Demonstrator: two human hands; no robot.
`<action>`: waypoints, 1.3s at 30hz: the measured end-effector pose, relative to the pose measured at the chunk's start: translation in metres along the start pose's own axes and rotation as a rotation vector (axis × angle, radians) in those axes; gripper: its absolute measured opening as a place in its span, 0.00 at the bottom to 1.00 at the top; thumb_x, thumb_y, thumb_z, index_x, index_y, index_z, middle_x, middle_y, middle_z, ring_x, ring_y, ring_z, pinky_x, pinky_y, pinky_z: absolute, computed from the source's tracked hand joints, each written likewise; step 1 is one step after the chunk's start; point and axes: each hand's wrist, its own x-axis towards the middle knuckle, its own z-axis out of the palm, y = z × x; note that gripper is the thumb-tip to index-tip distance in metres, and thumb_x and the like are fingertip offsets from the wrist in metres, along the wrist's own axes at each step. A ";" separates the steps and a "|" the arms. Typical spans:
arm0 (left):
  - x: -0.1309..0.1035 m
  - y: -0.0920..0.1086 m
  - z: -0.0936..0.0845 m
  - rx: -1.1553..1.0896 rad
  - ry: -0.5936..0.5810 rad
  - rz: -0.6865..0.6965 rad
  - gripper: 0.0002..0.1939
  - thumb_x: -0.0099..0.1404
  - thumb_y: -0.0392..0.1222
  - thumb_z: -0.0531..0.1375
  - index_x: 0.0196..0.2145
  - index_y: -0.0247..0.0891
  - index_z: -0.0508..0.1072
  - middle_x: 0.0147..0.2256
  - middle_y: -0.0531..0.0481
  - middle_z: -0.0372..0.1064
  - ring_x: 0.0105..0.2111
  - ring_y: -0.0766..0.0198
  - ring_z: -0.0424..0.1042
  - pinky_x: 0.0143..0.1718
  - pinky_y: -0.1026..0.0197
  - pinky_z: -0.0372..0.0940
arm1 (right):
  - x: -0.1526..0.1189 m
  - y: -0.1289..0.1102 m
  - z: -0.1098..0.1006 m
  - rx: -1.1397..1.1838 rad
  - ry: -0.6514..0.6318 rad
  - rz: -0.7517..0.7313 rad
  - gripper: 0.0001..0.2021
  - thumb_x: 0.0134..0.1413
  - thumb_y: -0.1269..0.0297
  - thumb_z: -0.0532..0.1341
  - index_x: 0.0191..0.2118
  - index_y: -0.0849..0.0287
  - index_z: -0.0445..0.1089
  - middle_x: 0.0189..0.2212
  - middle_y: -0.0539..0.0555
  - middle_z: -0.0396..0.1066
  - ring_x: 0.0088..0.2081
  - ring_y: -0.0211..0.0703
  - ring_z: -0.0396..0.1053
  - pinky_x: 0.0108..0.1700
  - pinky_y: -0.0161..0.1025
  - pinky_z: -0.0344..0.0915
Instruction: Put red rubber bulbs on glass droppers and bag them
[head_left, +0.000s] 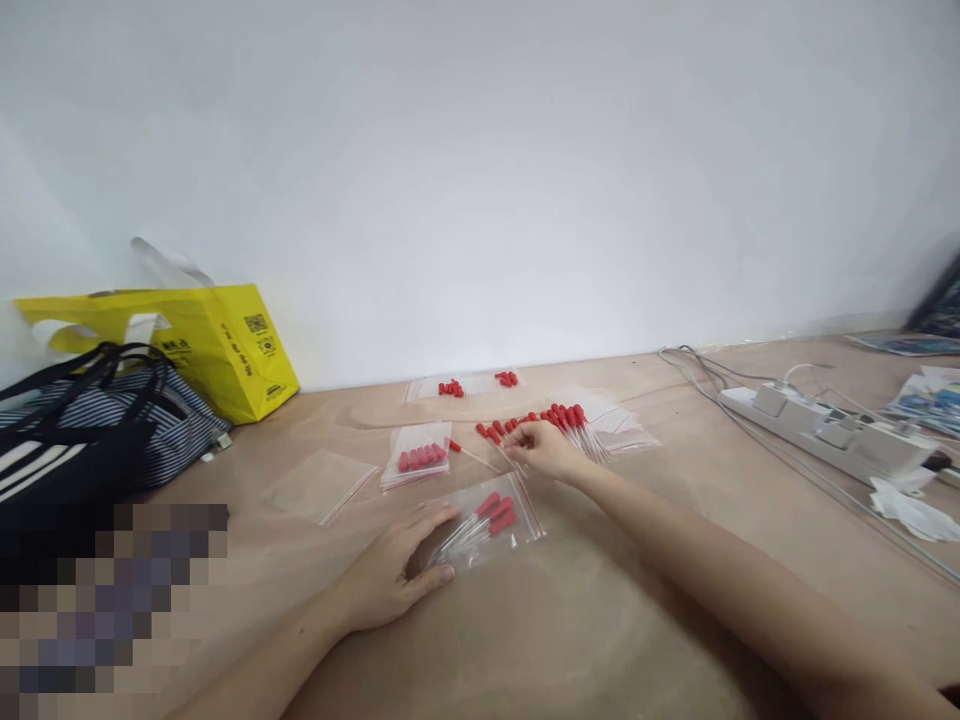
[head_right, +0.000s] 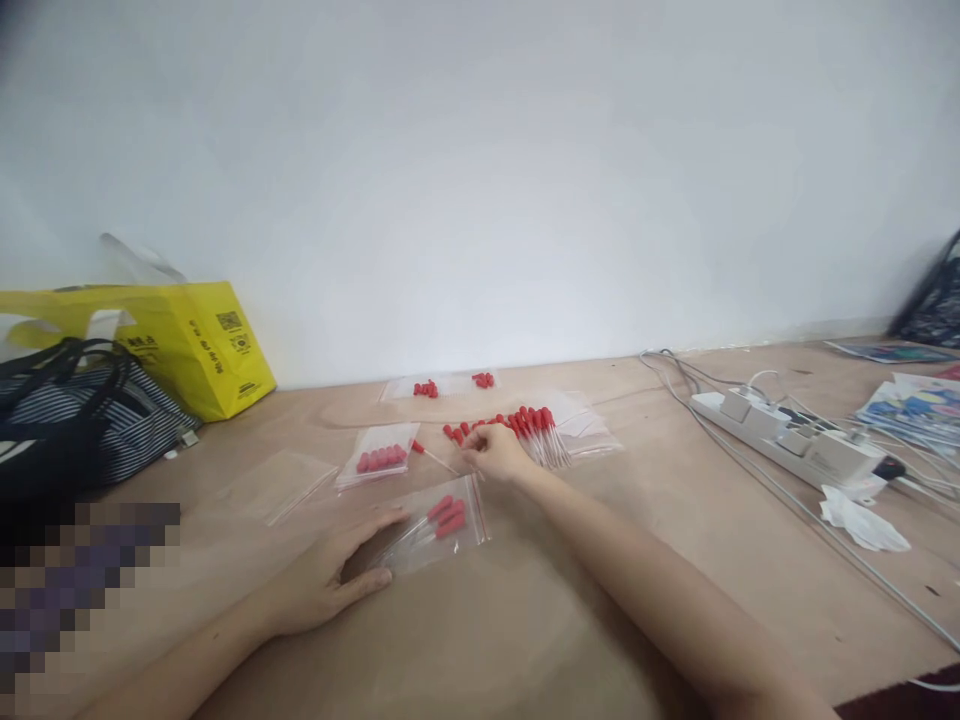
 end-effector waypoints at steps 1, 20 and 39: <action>0.000 0.000 0.000 -0.004 0.006 0.000 0.25 0.60 0.50 0.53 0.54 0.45 0.56 0.54 0.49 0.56 0.53 0.54 0.56 0.53 0.49 0.53 | 0.010 -0.007 0.005 -0.031 -0.003 -0.010 0.04 0.42 0.72 0.57 0.28 0.62 0.68 0.28 0.52 0.71 0.29 0.35 0.67 0.32 0.31 0.62; 0.001 -0.009 0.007 -0.025 0.018 0.027 0.26 0.59 0.51 0.53 0.54 0.45 0.56 0.55 0.48 0.55 0.54 0.53 0.55 0.53 0.48 0.53 | 0.020 -0.009 -0.009 -0.101 0.148 -0.050 0.22 0.47 0.74 0.49 0.51 0.65 0.48 0.31 0.55 0.65 0.31 0.40 0.67 0.37 0.40 0.64; 0.003 0.000 0.003 0.020 -0.012 -0.015 0.26 0.60 0.52 0.52 0.55 0.44 0.54 0.56 0.48 0.54 0.54 0.54 0.54 0.53 0.49 0.53 | -0.065 0.022 0.009 0.887 0.180 0.214 0.18 0.40 0.57 0.61 0.35 0.56 0.52 0.22 0.44 0.61 0.23 0.34 0.66 0.27 0.36 0.66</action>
